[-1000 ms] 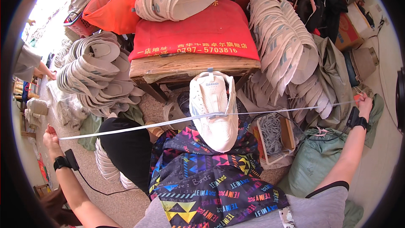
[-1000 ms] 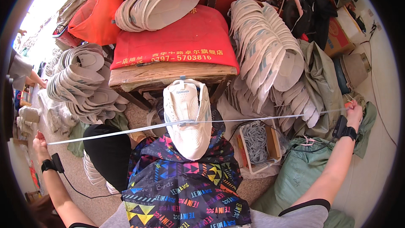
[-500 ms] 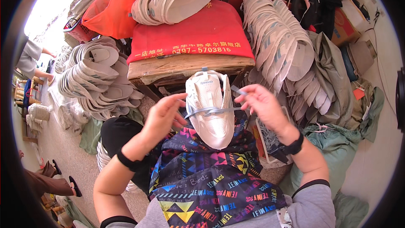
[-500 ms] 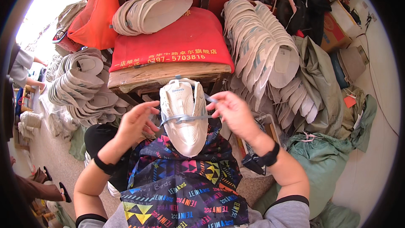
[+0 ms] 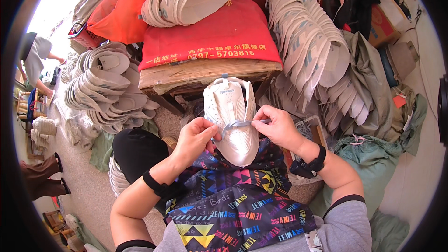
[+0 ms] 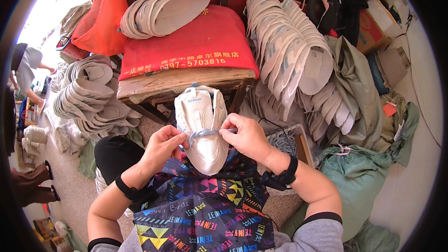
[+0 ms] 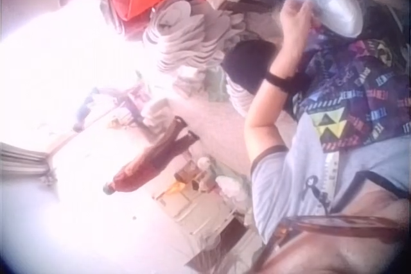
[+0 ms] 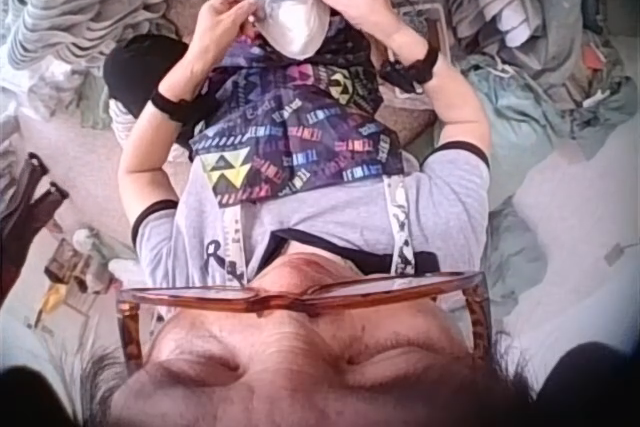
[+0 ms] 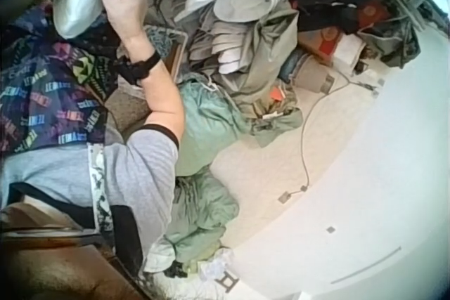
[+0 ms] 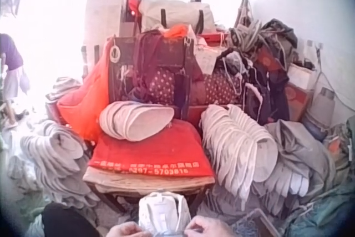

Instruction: The recorder is threading laces into a white sneaker while seated in a crowded storage or workshop area.

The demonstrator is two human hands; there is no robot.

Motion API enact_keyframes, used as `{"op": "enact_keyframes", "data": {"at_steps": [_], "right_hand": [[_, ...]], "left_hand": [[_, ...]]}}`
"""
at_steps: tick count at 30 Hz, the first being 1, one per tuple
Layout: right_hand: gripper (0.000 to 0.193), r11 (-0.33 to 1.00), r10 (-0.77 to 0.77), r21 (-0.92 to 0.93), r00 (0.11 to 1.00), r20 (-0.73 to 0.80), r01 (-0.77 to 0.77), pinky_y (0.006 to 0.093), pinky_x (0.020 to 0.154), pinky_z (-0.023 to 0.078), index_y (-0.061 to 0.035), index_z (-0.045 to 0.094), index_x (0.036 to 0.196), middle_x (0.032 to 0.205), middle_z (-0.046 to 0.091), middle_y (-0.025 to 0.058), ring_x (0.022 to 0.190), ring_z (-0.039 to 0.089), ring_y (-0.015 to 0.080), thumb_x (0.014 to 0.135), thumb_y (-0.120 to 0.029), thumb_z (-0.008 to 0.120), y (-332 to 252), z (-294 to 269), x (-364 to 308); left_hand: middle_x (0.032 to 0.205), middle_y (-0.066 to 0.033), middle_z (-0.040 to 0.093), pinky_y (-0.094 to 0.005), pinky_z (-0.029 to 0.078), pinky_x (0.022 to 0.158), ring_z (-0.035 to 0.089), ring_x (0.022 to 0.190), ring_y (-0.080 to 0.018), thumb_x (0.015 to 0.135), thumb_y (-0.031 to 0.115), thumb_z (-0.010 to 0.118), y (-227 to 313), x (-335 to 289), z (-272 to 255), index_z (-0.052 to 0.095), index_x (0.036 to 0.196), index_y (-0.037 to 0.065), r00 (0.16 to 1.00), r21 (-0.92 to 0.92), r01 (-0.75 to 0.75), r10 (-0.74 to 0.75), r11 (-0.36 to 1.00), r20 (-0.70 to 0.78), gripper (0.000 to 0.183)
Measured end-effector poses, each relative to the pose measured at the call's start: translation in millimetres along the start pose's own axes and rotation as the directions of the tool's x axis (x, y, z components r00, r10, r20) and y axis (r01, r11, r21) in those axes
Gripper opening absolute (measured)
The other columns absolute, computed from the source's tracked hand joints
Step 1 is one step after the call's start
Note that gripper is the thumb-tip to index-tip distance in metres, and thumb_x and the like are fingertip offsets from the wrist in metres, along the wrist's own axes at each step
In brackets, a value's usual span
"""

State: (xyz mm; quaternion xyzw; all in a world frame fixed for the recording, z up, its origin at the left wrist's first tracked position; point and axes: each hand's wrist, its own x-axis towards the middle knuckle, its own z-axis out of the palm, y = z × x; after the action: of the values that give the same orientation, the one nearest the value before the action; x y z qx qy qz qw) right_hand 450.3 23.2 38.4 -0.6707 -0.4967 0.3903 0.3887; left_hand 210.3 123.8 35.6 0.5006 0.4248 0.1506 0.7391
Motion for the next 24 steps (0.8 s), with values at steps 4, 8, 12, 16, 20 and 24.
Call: {"op": "enact_keyframes", "data": {"at_steps": [4, 8, 12, 16, 20, 24], "right_hand": [[0.018, 0.973, -0.024, -0.231, 1.000, -0.007, 0.022, 0.0357, 0.062, 0.051, -0.0054, 0.063, 0.081, 0.071, 0.067, 0.0109, 0.069, 0.068, 0.0246, 0.080, -0.023, 0.069, -10.3, -3.8, 8.3], [0.018, 0.915, -0.030, -0.401, 0.999, 0.041, 0.044, 0.0412, 0.065, 0.051, -0.0073, 0.064, 0.079, 0.074, 0.068, 0.0132, 0.072, 0.068, 0.0319, 0.075, -0.025, 0.066, -28.6, -10.7, 13.8], [0.020, 0.899, 0.020, -0.438, 0.996, 0.092, 0.023, 0.0418, 0.065, 0.051, -0.0074, 0.064, 0.079, 0.073, 0.068, 0.0136, 0.072, 0.067, 0.0329, 0.073, -0.026, 0.065, -32.2, -15.5, 20.7], [0.021, 0.882, 0.034, -0.471, 0.992, 0.124, 0.029, 0.0416, 0.064, 0.050, -0.0066, 0.063, 0.077, 0.070, 0.066, 0.0145, 0.070, 0.066, 0.0328, 0.072, -0.026, 0.067, -36.4, -16.2, 23.6], [0.019, 0.848, 0.015, -0.529, 0.997, 0.079, 0.029, 0.0422, 0.062, 0.049, -0.0063, 0.062, 0.075, 0.068, 0.064, 0.0146, 0.068, 0.065, 0.0337, 0.071, -0.024, 0.067, -45.6, -12.0, 21.4], [0.020, 0.827, 0.021, -0.561, 0.996, 0.085, 0.030, 0.0444, 0.064, 0.050, -0.0076, 0.062, 0.076, 0.069, 0.066, 0.0147, 0.071, 0.066, 0.0351, 0.072, -0.027, 0.065, -43.3, -13.5, 21.4]], "left_hand": [[0.080, -0.0032, 0.063, -0.0203, 0.045, 0.050, 0.054, 0.056, -0.0067, 0.096, 0.016, 0.060, -4.3, 3.9, 3.5, 0.059, 0.092, 0.002, 1.000, 0.093, 0.009, -0.011, 0.996, 0.018, 0.014], [0.073, -0.0029, 0.061, -0.0240, 0.046, 0.050, 0.056, 0.055, -0.0089, 0.089, 0.013, 0.059, 6.3, 5.8, 6.3, 0.060, 0.086, 0.001, 1.000, 0.187, 0.016, -0.013, 0.982, -0.019, 0.013], [0.068, -0.0083, 0.064, -0.0295, 0.051, 0.054, 0.063, 0.057, -0.0151, 0.084, 0.016, 0.058, 19.5, 10.8, 5.9, 0.061, 0.080, 0.000, 0.999, 0.415, 0.047, -0.034, 0.909, -0.040, 0.016], [0.073, -0.0173, 0.063, -0.0428, 0.051, 0.059, 0.063, 0.059, -0.0321, 0.079, 0.017, 0.059, 34.4, 13.4, 9.0, 0.060, 0.085, -0.001, 0.980, 0.821, -0.141, 0.195, 0.553, 0.037, 0.019], [0.079, -0.0201, 0.064, -0.0508, 0.052, 0.068, 0.064, 0.072, -0.0399, 0.083, 0.016, 0.057, 27.0, 10.0, 26.1, 0.056, 0.078, 0.001, 0.900, 0.938, -0.245, 0.416, 0.246, 0.126, 0.016], [0.080, -0.0165, 0.064, -0.0475, 0.053, 0.066, 0.065, 0.073, -0.0373, 0.086, 0.018, 0.059, 34.4, 4.5, 21.0, 0.059, 0.081, 0.002, 0.931, 0.959, -0.239, 0.317, 0.153, 0.182, 0.016]]}}
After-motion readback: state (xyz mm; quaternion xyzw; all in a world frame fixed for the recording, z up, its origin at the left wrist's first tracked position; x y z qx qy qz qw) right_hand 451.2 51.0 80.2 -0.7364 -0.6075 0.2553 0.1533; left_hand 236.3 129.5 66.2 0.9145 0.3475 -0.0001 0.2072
